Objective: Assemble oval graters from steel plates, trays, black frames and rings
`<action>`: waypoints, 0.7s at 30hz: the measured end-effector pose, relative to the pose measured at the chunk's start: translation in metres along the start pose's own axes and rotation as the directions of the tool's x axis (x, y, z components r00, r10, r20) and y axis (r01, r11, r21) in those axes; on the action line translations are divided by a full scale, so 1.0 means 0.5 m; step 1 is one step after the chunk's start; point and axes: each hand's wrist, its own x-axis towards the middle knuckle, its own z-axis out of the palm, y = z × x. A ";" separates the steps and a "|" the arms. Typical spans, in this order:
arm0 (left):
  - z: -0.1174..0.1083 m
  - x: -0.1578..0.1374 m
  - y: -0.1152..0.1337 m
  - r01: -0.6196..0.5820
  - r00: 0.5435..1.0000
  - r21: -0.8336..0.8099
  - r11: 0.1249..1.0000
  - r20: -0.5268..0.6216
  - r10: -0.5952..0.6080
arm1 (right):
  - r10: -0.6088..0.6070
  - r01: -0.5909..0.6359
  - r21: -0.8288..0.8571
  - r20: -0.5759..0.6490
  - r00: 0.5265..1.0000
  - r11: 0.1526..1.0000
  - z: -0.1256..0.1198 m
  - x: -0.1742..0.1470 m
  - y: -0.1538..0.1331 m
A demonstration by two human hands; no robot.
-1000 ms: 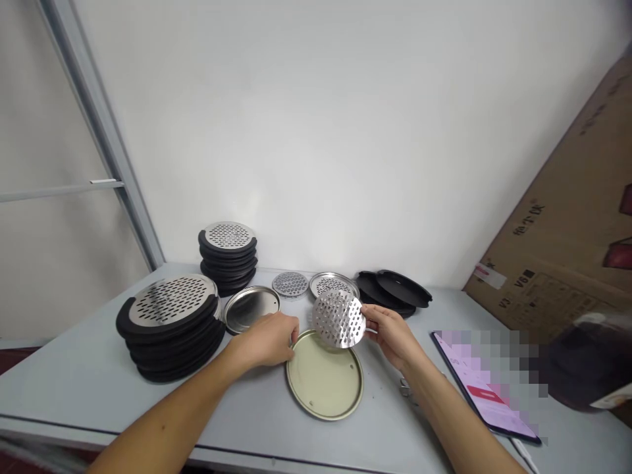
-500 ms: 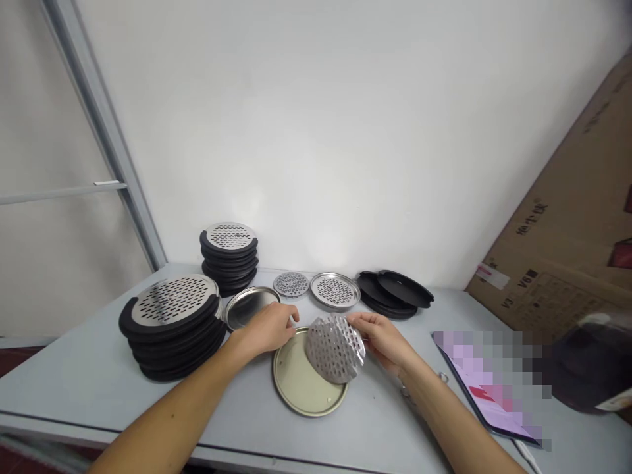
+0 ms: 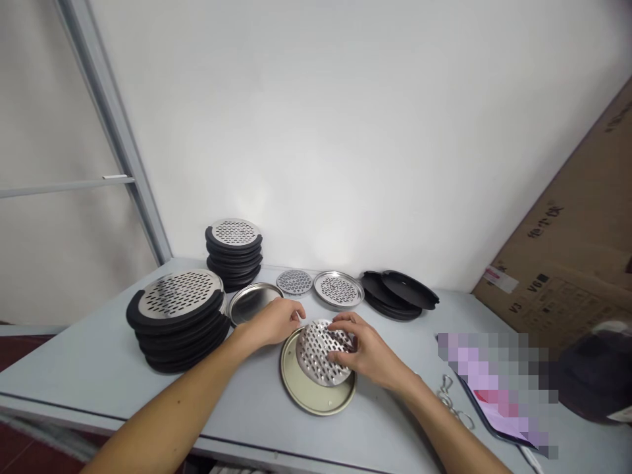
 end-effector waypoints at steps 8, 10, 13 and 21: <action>-0.009 -0.007 -0.005 0.007 0.996 0.016 1.000 0.092 -0.008 | -0.014 0.021 -0.061 0.103 0.995 0.998 -0.002 -0.011 -0.018; -0.006 -0.008 -0.006 0.010 0.995 0.017 1.000 0.104 -0.012 | -0.002 0.010 -0.060 0.120 0.993 0.998 -0.003 -0.013 -0.023; 0.000 -0.007 -0.008 0.015 0.994 0.019 1.000 0.106 -0.017 | 0.001 0.008 -0.067 0.138 0.990 0.998 -0.001 -0.015 -0.027; 0.001 -0.008 -0.003 0.005 0.996 0.027 1.000 0.088 -0.008 | -0.025 0.043 -0.104 0.170 0.985 0.994 0.008 -0.015 -0.029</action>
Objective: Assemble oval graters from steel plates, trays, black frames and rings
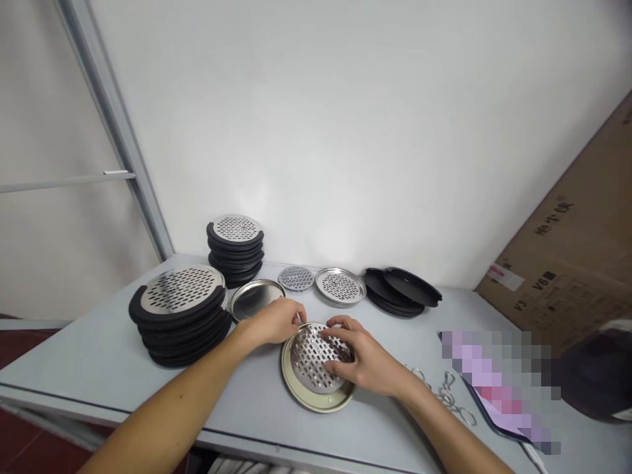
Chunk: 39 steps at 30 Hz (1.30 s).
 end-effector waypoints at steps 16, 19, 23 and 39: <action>0.000 0.001 -0.003 -0.014 1.000 0.001 1.000 0.012 0.014 | -0.039 0.040 -0.105 0.012 0.999 0.994 0.000 -0.007 -0.003; -0.001 0.000 -0.001 -0.008 1.000 0.005 1.000 0.015 0.008 | -0.035 0.037 -0.100 0.017 0.999 0.994 0.000 -0.008 -0.001; 0.000 0.000 -0.001 0.004 1.000 0.012 1.000 0.013 -0.004 | -0.034 0.036 -0.098 0.024 0.999 0.995 0.001 -0.008 0.002; 0.010 -0.004 0.006 0.088 0.996 0.024 0.996 -0.027 -0.087 | -0.066 0.069 -0.038 0.089 0.994 0.997 -0.011 -0.009 -0.008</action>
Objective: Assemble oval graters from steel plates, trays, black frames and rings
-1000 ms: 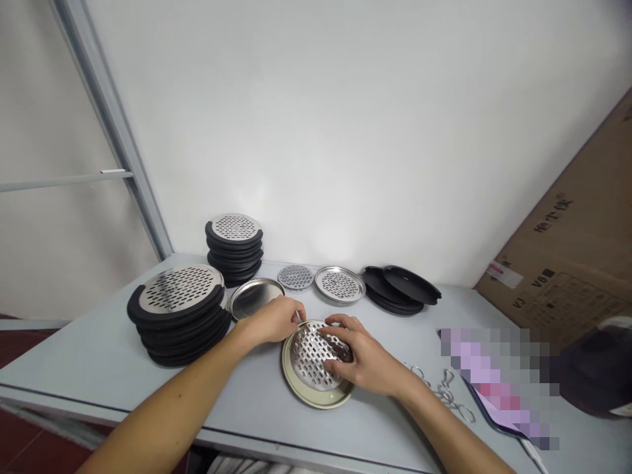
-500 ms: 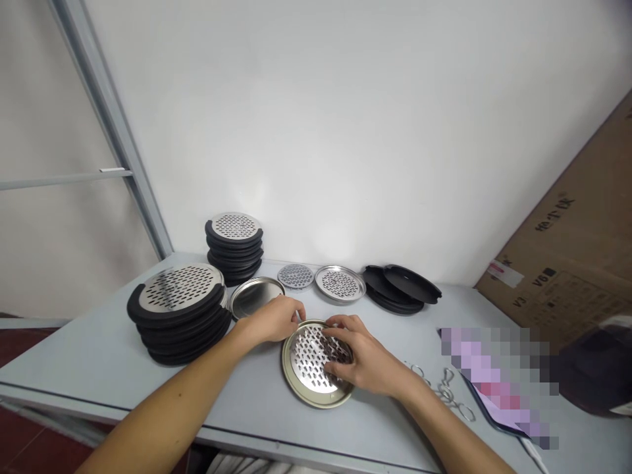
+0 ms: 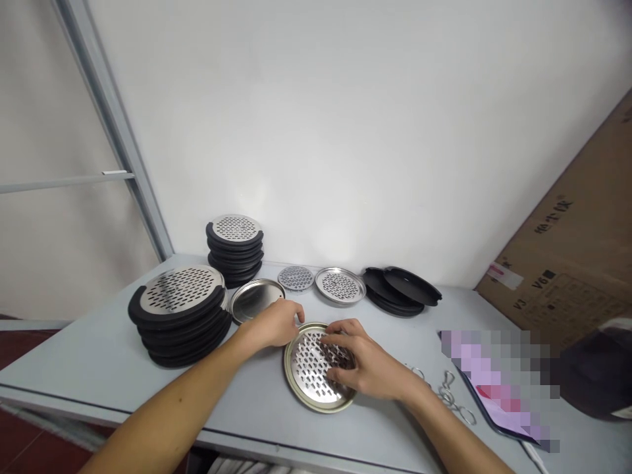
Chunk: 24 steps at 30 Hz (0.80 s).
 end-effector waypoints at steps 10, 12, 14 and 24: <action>-0.004 -0.004 0.004 0.068 0.995 -0.022 0.997 0.073 -0.066 | 0.033 -0.028 0.081 -0.057 0.998 0.996 0.001 0.004 0.001; -0.007 -0.008 0.007 0.092 0.987 -0.028 0.995 0.135 -0.088 | 0.034 -0.028 0.053 -0.120 0.992 0.998 0.002 0.007 0.009; -0.014 -0.013 0.011 0.081 0.982 -0.025 0.996 0.171 -0.075 | 0.057 -0.059 -0.003 -0.212 0.976 0.998 0.002 0.011 0.021; -0.022 -0.018 0.031 -0.205 0.976 0.072 0.976 0.090 0.199 | 0.217 -0.248 -0.091 -0.260 0.941 0.964 0.001 0.012 0.052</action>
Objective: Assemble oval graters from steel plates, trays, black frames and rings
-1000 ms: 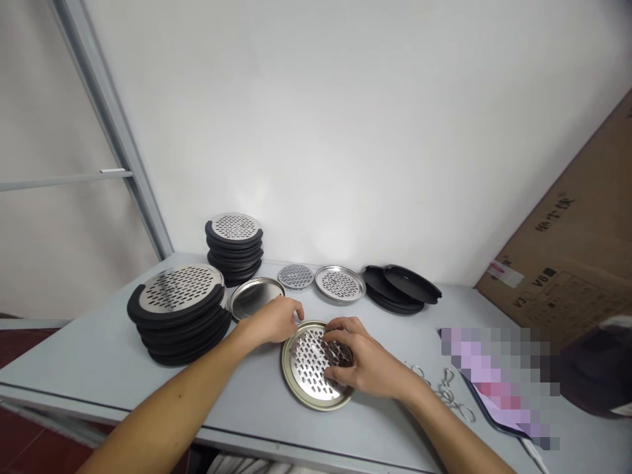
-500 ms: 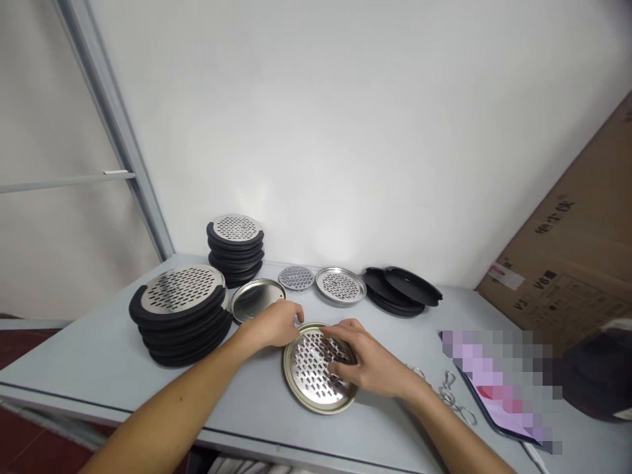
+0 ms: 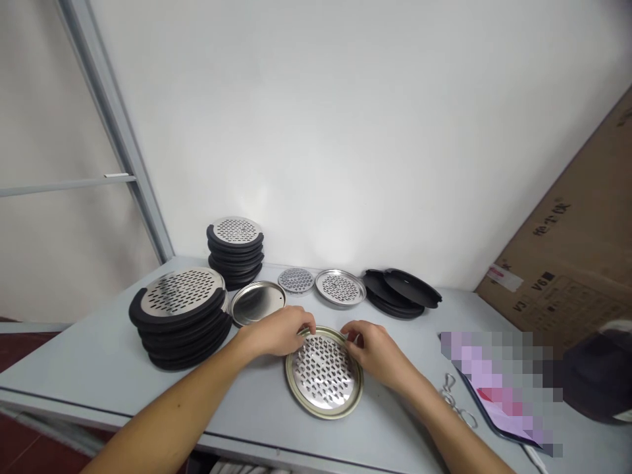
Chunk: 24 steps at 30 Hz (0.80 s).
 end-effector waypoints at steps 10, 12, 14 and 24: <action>0.011 0.000 0.009 -0.057 0.998 -0.022 0.998 0.023 0.058 | -0.126 0.122 -0.069 -0.052 0.991 0.990 0.014 0.010 -0.005; 0.012 0.001 0.014 -0.058 0.998 -0.001 0.998 0.022 0.058 | -0.134 0.132 -0.047 -0.045 0.990 0.990 0.014 0.009 -0.002; 0.013 0.002 0.017 -0.058 0.998 0.016 0.998 0.021 0.057 | -0.140 0.139 -0.028 -0.036 0.989 0.990 0.015 0.008 0.001; 0.017 -0.001 0.013 -0.034 0.998 -0.004 0.999 0.056 0.034 | -0.160 0.160 0.005 -0.022 0.987 0.987 0.019 0.007 -0.001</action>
